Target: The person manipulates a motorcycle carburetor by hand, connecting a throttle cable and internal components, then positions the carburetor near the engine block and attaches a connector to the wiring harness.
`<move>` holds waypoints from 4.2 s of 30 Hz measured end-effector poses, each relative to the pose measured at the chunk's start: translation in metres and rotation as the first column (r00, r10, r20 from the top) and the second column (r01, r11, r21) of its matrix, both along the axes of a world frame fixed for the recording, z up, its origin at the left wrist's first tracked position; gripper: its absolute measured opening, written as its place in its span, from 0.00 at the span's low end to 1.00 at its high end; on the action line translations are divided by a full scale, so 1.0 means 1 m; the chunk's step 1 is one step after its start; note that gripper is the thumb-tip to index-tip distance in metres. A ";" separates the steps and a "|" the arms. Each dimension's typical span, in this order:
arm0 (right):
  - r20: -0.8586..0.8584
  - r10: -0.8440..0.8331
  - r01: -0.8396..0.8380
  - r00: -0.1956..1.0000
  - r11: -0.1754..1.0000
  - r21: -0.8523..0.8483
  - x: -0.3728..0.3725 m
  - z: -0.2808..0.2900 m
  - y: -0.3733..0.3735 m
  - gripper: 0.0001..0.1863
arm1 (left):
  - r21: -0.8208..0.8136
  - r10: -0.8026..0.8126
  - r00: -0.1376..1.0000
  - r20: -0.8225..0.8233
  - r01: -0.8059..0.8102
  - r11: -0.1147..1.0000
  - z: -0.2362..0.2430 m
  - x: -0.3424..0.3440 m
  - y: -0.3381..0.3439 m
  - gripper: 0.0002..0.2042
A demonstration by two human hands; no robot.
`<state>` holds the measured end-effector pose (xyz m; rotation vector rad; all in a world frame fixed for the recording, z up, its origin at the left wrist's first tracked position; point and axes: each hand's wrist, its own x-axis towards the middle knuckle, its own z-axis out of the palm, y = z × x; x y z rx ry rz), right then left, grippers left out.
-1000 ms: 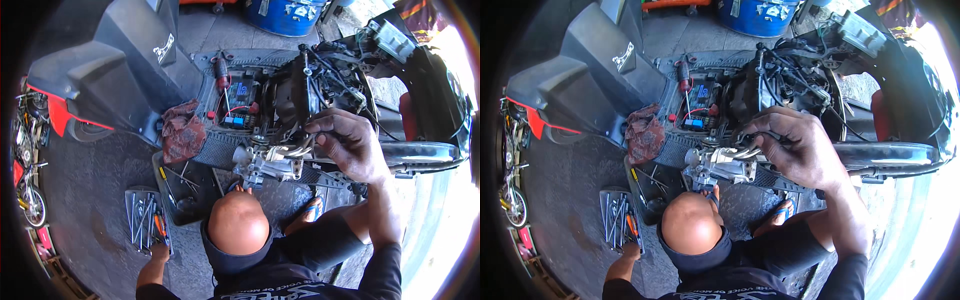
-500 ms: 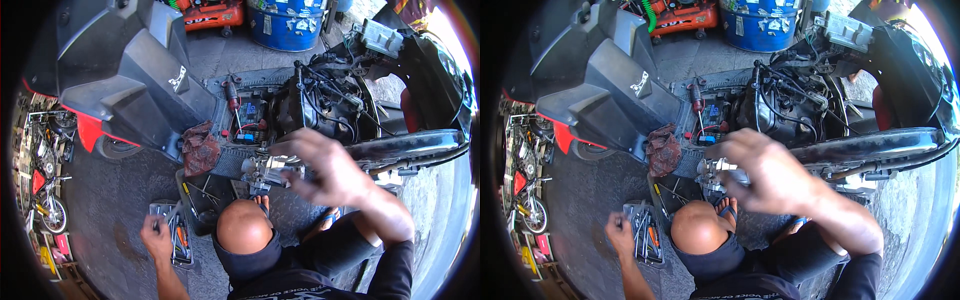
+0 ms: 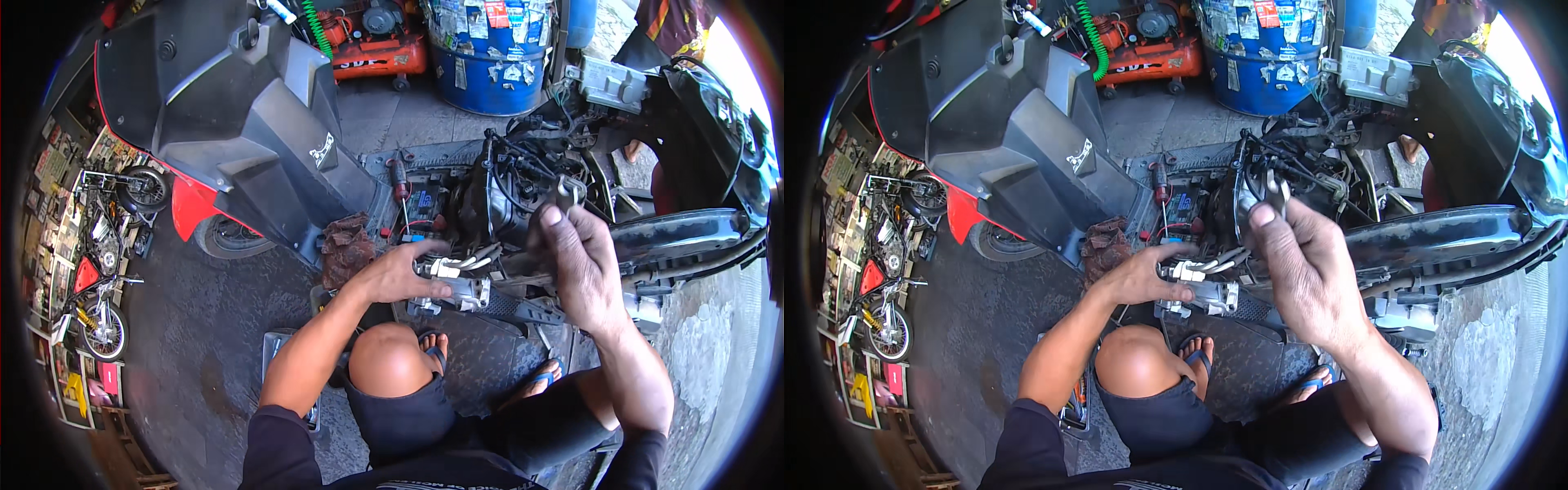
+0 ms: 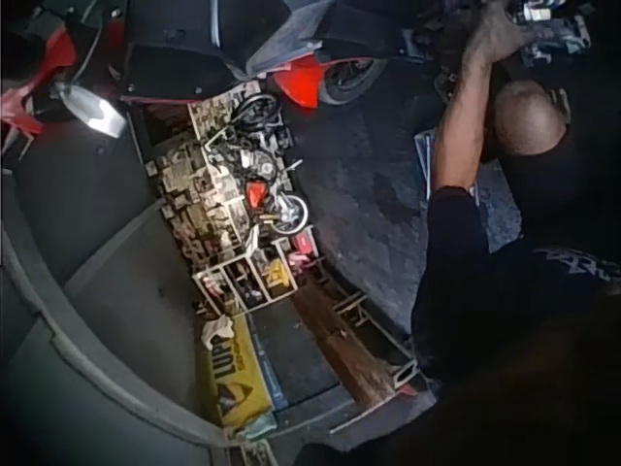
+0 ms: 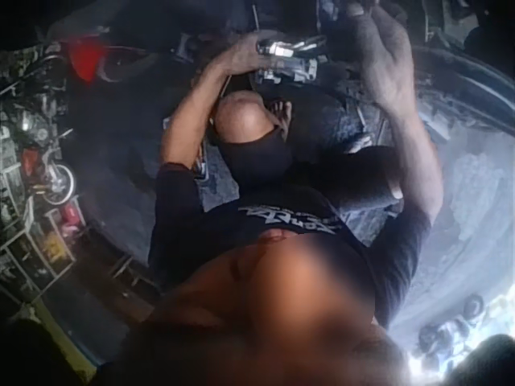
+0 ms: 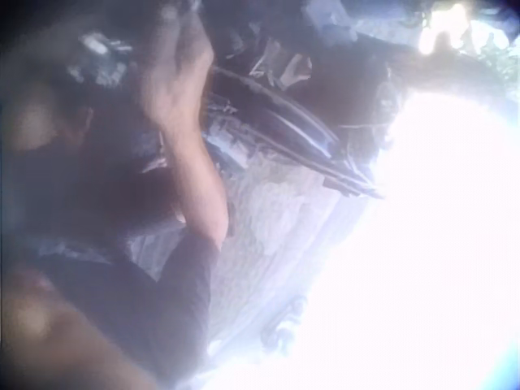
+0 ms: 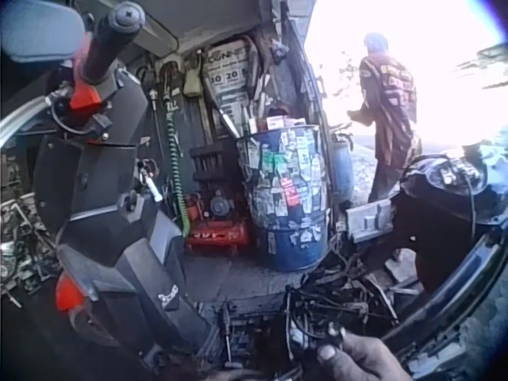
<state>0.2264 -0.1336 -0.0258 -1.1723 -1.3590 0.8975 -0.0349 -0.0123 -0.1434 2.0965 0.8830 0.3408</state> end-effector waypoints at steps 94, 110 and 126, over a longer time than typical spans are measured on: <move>0.062 -0.028 0.053 0.998 0.884 -0.465 -0.045 -0.053 0.029 0.11 | 0.734 0.153 0.976 0.155 -0.218 0.643 -0.013 0.020 -0.046 0.26; -0.098 -0.156 0.071 0.983 0.814 -0.577 -0.034 -0.060 0.043 0.17 | 0.714 0.144 0.976 0.162 -0.216 0.666 -0.014 0.021 -0.047 0.27; -0.016 -0.199 0.168 0.980 0.862 -0.478 -0.045 -0.073 0.042 0.15 | 0.710 0.158 0.975 0.157 -0.223 0.668 -0.010 0.024 -0.049 0.25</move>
